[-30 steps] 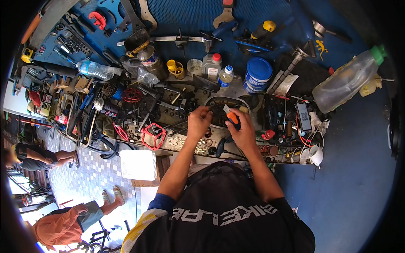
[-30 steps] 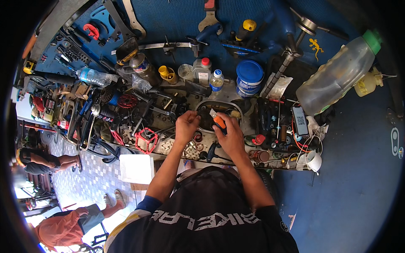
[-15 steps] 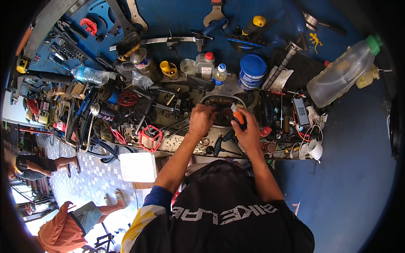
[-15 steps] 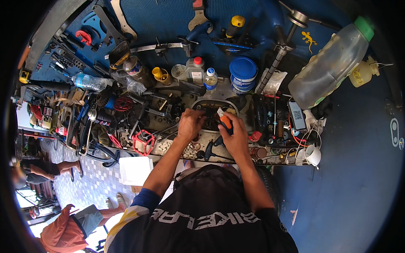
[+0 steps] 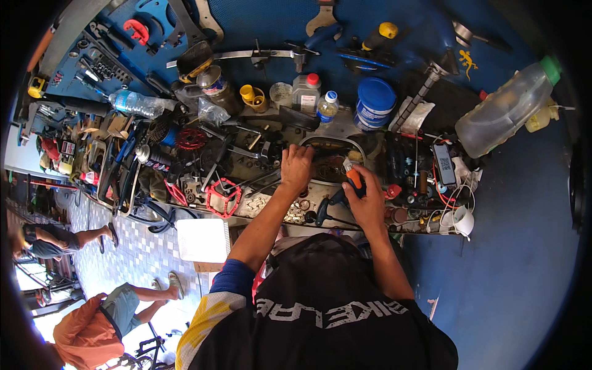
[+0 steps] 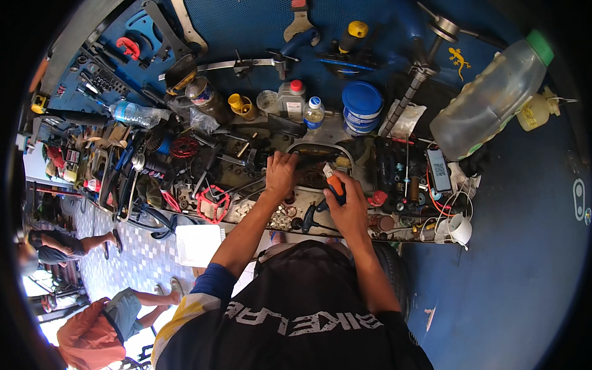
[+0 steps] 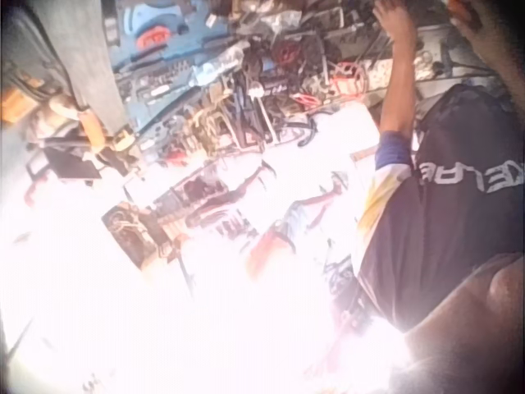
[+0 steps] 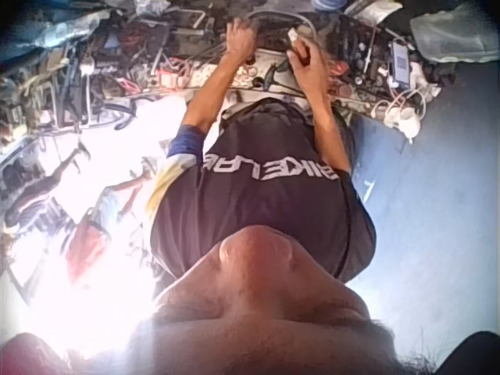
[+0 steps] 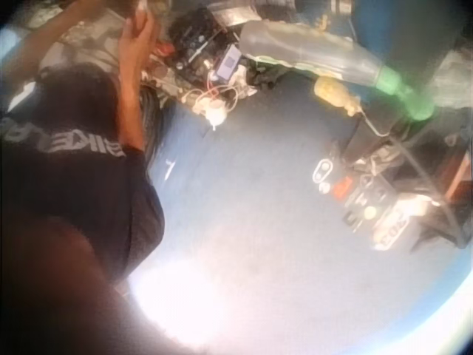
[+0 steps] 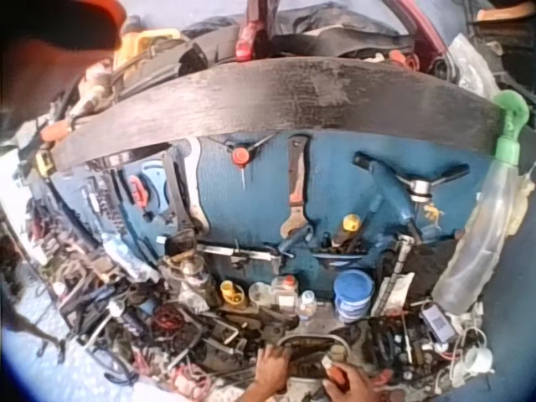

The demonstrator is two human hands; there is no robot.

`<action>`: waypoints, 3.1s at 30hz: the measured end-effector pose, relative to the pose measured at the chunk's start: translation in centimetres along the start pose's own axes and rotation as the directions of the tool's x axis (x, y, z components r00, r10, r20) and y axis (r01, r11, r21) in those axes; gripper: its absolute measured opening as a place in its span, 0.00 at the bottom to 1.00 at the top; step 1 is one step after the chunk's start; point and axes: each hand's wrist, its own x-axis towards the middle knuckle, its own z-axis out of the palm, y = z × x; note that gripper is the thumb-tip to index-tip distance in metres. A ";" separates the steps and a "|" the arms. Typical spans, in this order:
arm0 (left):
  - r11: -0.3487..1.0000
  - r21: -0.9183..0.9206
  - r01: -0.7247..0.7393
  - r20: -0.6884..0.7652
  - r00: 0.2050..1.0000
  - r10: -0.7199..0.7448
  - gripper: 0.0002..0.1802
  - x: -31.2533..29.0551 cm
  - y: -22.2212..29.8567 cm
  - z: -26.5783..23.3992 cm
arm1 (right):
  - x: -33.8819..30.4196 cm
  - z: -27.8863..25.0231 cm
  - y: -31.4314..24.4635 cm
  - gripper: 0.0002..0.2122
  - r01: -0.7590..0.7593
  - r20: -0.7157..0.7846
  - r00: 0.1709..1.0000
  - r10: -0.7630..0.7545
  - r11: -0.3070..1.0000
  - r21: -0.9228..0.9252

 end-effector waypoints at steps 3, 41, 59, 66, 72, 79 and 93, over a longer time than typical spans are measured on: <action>0.998 -0.060 -0.026 0.051 0.998 0.029 0.18 0.2 0.0 -0.3 | 0.0 0.3 0.0 0.24 -0.005 0.008 1.000 0.005 1.000 0.016; 0.400 -0.853 0.336 0.305 0.942 -0.142 0.10 2.7 -4.4 -1.3 | -0.3 -0.9 -0.1 0.24 -0.090 0.111 0.991 0.080 0.992 0.091; 0.993 -0.090 -0.079 0.154 0.984 0.092 0.09 1.1 1.3 -0.9 | -0.2 -2.5 -0.6 0.24 -0.098 0.076 0.992 0.098 0.995 -0.002; 0.988 -0.077 -0.135 0.065 0.988 0.140 0.11 0.0 1.3 -1.2 | 0.1 -1.3 -1.0 0.25 -0.122 0.145 0.983 0.116 0.992 0.039; 0.994 -0.081 -0.073 0.017 0.997 0.074 0.09 -0.1 -0.1 -4.1 | 0.1 -0.1 -1.4 0.25 -0.077 0.202 0.977 0.076 0.997 -0.001; 0.995 -0.034 0.092 -0.143 0.985 -0.096 0.20 -0.5 -4.6 -7.6 | 0.7 0.8 -1.1 0.26 -0.058 0.226 0.973 0.052 0.998 0.021; 0.662 -0.016 0.750 0.367 0.620 -0.694 0.45 6.3 -8.3 -8.5 | 0.7 0.4 -2.1 0.26 -0.073 0.231 0.970 0.070 0.997 0.006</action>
